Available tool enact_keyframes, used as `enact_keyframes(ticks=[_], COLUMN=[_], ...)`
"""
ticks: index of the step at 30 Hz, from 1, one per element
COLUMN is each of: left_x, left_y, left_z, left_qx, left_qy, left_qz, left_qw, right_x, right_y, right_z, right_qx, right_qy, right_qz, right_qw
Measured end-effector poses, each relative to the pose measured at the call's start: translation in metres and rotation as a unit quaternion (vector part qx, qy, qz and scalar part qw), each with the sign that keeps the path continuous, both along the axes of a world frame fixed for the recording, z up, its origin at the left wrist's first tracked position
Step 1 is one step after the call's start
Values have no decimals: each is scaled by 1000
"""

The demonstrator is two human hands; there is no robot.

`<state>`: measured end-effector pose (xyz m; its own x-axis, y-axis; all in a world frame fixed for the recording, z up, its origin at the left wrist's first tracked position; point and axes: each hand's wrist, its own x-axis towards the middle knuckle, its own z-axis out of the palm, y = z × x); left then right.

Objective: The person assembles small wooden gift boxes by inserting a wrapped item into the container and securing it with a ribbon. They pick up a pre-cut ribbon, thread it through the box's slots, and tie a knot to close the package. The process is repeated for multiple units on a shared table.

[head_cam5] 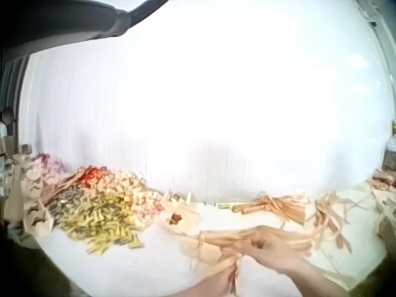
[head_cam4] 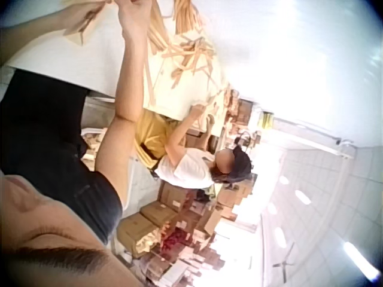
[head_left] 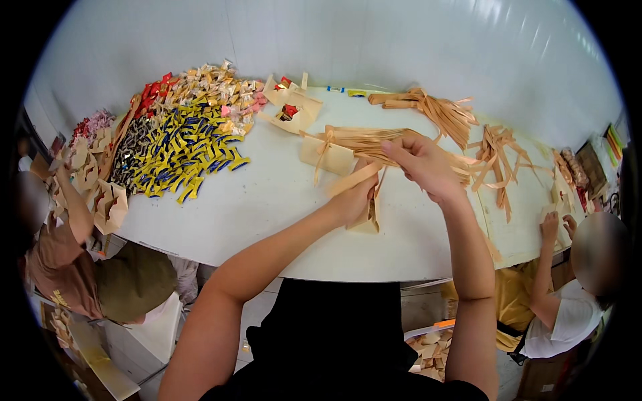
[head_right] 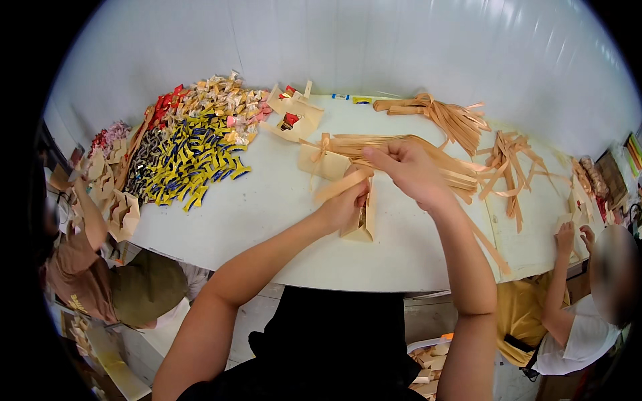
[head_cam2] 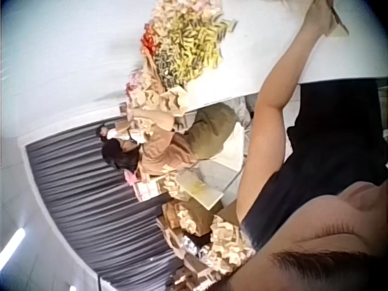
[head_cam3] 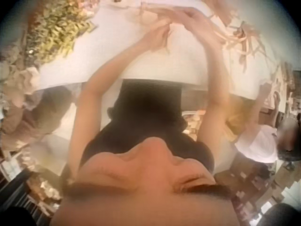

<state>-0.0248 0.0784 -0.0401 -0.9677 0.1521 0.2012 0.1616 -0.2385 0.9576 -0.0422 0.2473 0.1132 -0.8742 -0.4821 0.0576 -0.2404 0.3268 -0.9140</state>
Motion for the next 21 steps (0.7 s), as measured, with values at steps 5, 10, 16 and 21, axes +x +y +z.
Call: enact_keyframes(ticks=[5, 10, 16, 21], left_x=[10, 7, 1, 9], left_y=[0, -10, -13, -15], left_z=[0, 8, -2, 8], left_qx=[-181, -77, 12, 3], left_qy=[176, 44, -8, 20], left_qz=[64, -30, -55, -60], left_qw=[966, 996, 998, 998], right_x=[0, -7, -28, -27], right_y=[-30, -2, 23, 21], right_z=[-7, -25, -101, -108], right_qx=[-69, -256, -109, -191], right_qy=[-6, 59, 138, 184], right_qz=[81, 71, 85, 89], right_qw=[994, 962, 981, 960])
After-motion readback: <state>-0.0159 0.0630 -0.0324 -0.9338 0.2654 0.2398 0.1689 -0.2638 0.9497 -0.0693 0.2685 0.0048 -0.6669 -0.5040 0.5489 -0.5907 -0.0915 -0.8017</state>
